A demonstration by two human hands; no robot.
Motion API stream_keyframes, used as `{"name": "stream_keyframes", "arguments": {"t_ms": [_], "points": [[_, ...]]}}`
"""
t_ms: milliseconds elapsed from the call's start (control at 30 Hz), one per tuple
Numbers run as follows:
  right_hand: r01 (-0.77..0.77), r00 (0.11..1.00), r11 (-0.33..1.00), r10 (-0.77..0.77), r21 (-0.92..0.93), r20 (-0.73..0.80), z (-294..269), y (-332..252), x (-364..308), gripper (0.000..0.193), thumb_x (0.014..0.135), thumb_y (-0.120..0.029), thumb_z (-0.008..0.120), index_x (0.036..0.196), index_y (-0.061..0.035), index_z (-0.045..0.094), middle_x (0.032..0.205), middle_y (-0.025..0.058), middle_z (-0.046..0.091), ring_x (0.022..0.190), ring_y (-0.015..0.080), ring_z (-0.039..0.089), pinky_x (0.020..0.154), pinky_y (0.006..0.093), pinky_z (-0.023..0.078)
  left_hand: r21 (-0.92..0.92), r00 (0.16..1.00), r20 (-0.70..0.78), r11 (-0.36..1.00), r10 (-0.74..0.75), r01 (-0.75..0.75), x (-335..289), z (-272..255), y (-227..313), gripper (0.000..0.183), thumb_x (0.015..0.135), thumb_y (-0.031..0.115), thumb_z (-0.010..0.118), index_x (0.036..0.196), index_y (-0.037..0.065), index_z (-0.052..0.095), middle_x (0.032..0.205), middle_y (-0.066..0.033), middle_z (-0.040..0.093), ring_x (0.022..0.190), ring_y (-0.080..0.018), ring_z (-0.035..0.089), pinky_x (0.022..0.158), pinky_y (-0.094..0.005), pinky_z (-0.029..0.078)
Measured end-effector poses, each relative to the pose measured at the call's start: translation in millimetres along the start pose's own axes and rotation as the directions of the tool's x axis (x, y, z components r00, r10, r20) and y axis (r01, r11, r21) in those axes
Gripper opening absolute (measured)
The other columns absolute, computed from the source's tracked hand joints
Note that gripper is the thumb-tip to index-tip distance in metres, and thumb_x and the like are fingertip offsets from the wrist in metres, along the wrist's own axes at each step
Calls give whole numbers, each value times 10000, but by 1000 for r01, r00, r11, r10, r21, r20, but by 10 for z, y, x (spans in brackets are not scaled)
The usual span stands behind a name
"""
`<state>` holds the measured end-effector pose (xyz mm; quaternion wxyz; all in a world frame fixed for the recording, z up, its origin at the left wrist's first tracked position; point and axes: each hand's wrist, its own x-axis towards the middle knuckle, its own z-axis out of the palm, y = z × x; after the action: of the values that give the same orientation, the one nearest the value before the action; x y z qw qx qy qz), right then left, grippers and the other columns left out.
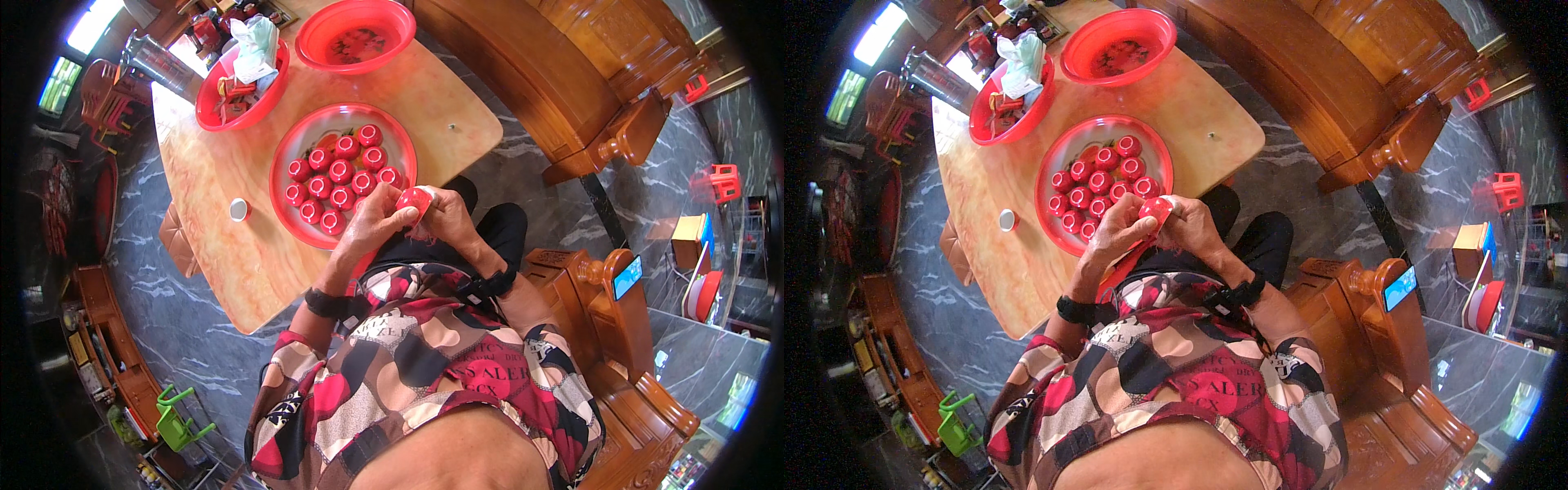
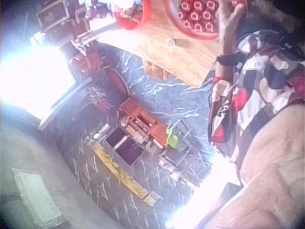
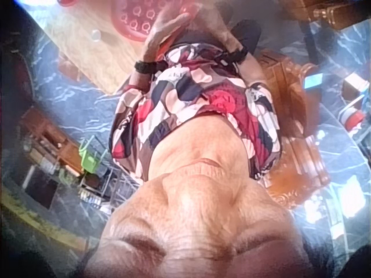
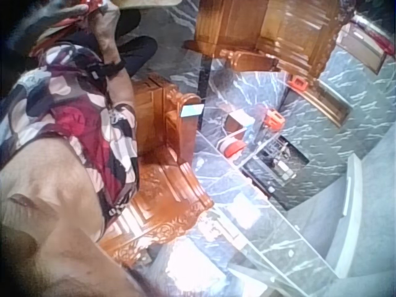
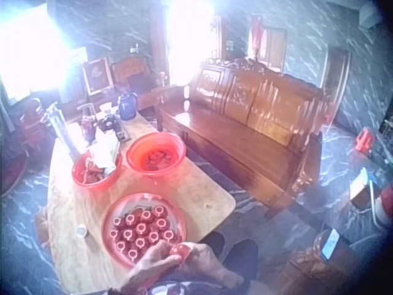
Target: The person wipes the inside and outside of red cups with a cloth and places them back onto a tray.
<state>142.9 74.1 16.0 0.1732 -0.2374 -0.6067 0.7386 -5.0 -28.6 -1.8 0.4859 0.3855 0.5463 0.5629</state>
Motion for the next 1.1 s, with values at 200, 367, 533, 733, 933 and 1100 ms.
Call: {"name": "stream_keyframes", "arguments": {"t_ms": [200, 367, 533, 733, 933, 1100], "points": [[298, 882, 664, -466, -686, -68, -108, -111, 30, 289, 794, -242, 676, 983, -31, 617, 865, 95, 649, 686, 240, 631, 603, 333, 504, -168, 996, 32, 982, -78, 82, 20, 128, 153, 263, 909, 264, 631, 989, 34, 532, 790, -13, 598, 651, -68, 553, 549, -198, 444], [501, 758, 398, -630, -768, 168, -93, -318, 75, 376, 667, -155, 704, 1018, -52, 613, 936, 121, 623, 761, 327, 608, 655, 392, 507, -125, 978, 110, 974, -177, 191, 11, 46, 140, 238, 929, 244, 594, 1058, 46, 566, 837, 31, 601, 713, -35, 539, 617, -186, 437], [587, 675, 201, -657, -784, 336, -69, -341, 111, 397, 632, -138, 725, 1007, -66, 616, 890, 123, 617, 759, 336, 603, 663, 391, 508, -182, 994, 60, 978, -95, 105, -27, 61, 165, 282, 897, 275, 644, 1046, 45, 577, 791, 3, 617, 683, -52, 554, 570, -180, 433], [561, 749, 416, -624, -716, 223, -71, -214, 116, 371, 628, -131, 729, 973, -54, 618, 854, 121, 629, 765, 342, 609, 651, 409, 511, -209, 995, 77, 975, -62, 77, -25, 54, 135, 344, 876, 283, 671, 1073, 29, 551, 845, -25, 637, 704, -73, 571, 603, -190, 437], [20, 998, 893, -41, -450, -37, -41, -255, 17, 181, 857, -148, 651, 979, -20, 611, 785, 70, 655, 675, 136, 642, 589, 275, 503, -253, 994, 103, 966, -18, 44, -11, 21, 158, 316, 859, 171, 693, 1085, 23, 529, 957, -32, 625, 858, -92, 594, 747, -244, 483], [112, 991, 993, -114, 27, 70, -51, -142, 25, 288, 909, -259, 631, 1024, 4, 659, 868, 5, 679, 752, 67, 606, 616, 230, 504, -248, 985, 163, 969, 47, -5, 21, 29, 240, 388, 824, 161, 728, 1122, 28, 518, 942, -46, 633, 858, -107, 604, 764, -264, 497]]}}
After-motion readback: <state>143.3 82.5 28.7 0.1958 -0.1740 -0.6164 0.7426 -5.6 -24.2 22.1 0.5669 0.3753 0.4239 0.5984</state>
